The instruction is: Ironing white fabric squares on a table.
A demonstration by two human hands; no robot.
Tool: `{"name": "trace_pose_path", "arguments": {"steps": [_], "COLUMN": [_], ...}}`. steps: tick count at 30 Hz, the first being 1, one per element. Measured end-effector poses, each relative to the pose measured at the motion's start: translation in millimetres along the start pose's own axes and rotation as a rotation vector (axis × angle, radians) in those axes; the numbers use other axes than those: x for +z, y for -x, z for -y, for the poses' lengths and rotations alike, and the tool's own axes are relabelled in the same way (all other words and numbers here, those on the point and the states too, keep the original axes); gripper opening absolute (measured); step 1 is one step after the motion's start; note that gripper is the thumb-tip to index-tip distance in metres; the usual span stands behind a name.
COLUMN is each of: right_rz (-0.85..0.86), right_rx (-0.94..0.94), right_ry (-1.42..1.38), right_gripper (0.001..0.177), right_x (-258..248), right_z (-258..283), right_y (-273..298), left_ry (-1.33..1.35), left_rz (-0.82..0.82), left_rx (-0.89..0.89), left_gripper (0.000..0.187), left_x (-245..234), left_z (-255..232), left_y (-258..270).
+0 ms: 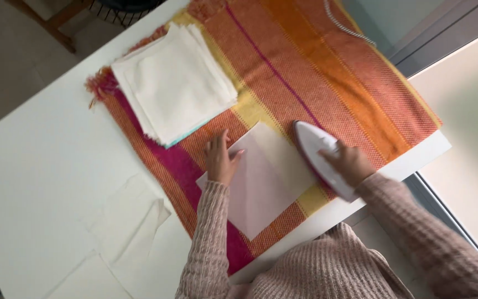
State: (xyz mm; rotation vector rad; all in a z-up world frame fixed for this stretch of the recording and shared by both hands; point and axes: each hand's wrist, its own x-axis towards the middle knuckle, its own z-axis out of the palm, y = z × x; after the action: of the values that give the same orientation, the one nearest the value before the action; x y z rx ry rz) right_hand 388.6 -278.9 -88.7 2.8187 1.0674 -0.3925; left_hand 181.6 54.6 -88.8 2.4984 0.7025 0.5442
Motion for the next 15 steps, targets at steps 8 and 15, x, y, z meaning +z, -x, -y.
{"name": "trace_pose_path", "arguments": {"steps": [8,15], "right_rz": [-0.452,-0.178], "right_rx": [-0.022,-0.411], "right_ry": [-0.205,-0.786], "right_gripper": [0.056,0.087], "right_x": [-92.8,3.4], "right_z": [-4.8,99.2], "right_y": [-54.0,-53.1], "left_ry": [-0.126,0.927], "left_rz": [0.209,0.344], "left_rx": [-0.156,-0.295], "left_gripper": [0.057,0.031], "left_x": [79.0,-10.4], "left_z": [-11.3,-39.9], "left_y": [-50.1,-28.3]}}
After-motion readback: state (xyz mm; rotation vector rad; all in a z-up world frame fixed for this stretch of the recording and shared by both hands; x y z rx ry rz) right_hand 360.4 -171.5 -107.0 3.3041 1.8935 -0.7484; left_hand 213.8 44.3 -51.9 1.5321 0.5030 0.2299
